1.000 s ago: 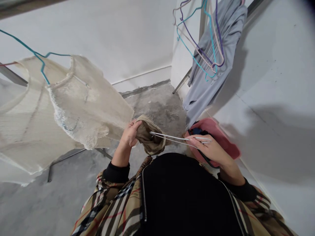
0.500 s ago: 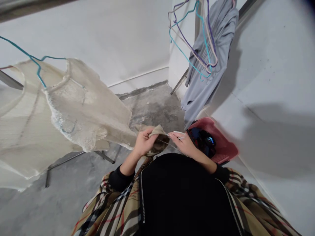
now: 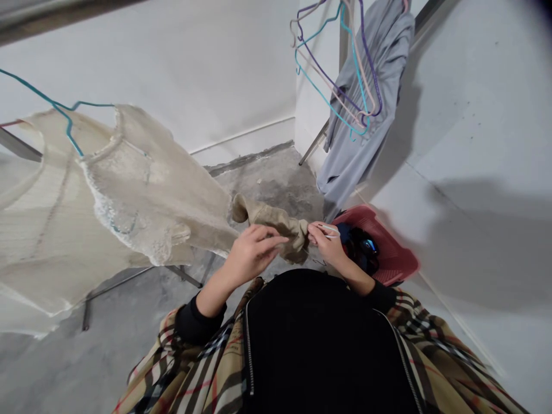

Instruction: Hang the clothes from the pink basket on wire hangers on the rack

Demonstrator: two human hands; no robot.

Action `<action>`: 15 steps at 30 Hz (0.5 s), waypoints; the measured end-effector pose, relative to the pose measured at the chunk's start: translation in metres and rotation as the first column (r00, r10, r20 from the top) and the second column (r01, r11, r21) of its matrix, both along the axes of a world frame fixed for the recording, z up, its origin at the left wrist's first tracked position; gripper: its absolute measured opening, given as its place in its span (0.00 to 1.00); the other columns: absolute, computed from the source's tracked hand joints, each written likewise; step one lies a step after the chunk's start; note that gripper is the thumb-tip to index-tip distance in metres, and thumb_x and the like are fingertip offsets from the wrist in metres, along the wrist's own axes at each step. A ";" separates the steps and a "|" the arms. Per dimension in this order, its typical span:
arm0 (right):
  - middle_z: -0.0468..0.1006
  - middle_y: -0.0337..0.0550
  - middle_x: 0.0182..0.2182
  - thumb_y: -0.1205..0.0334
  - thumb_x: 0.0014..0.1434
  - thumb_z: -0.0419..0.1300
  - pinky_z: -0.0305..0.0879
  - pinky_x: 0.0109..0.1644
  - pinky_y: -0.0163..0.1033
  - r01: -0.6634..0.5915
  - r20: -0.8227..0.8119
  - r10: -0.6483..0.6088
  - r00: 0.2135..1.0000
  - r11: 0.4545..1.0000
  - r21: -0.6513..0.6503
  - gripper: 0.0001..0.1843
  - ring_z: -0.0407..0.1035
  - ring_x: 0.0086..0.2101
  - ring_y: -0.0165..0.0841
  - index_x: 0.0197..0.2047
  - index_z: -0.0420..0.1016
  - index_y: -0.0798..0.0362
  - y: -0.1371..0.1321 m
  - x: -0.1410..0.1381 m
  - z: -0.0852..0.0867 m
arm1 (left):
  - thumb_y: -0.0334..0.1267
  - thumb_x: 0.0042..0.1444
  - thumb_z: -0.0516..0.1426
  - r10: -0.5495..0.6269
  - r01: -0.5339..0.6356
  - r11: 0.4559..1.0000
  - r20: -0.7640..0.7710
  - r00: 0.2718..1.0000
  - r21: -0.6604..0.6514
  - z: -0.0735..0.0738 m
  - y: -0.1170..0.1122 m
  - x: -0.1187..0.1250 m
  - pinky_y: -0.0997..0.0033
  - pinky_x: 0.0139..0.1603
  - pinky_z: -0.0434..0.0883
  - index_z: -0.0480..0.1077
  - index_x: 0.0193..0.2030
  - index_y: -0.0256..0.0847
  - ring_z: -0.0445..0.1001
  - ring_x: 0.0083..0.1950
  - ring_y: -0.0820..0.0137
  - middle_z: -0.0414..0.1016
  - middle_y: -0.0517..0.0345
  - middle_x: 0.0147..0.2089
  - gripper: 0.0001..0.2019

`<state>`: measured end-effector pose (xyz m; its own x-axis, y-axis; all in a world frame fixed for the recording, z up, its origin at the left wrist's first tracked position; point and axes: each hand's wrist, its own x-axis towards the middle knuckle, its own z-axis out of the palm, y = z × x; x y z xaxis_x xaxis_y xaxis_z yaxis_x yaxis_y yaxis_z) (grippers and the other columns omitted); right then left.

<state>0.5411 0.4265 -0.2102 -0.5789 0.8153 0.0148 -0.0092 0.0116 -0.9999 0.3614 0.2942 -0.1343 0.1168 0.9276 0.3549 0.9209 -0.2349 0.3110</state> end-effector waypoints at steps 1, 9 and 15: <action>0.60 0.34 0.16 0.50 0.60 0.56 0.51 0.24 0.33 -0.016 0.011 0.015 1.000 0.999 0.047 0.21 0.53 0.20 0.24 0.20 0.65 0.53 0.001 0.001 0.001 | 0.36 0.61 0.57 0.059 -0.055 0.994 -0.040 0.997 0.090 0.003 0.003 -0.004 0.61 0.53 0.68 0.73 0.52 0.46 0.70 0.52 0.63 0.74 0.50 0.50 0.13; 0.65 0.35 0.17 0.56 0.63 0.54 0.56 0.27 0.33 -0.165 0.046 0.160 0.986 0.917 0.363 0.21 0.59 0.20 0.25 0.19 0.67 0.53 0.017 0.004 0.018 | 0.42 0.64 0.54 0.064 -0.063 0.998 -0.326 0.943 0.012 -0.002 0.021 -0.017 0.69 0.37 0.64 0.74 0.52 0.50 0.71 0.35 0.68 0.76 0.56 0.33 0.13; 0.76 0.45 0.39 0.55 0.59 0.60 0.66 0.46 0.41 0.098 0.005 -0.117 0.993 0.857 0.507 0.12 0.69 0.40 0.35 0.43 0.75 0.51 0.030 0.027 0.001 | 0.40 0.66 0.52 0.214 -0.197 0.977 -0.344 0.914 0.086 -0.001 0.012 -0.016 0.72 0.26 0.56 0.76 0.49 0.53 0.69 0.31 0.72 0.74 0.59 0.30 0.12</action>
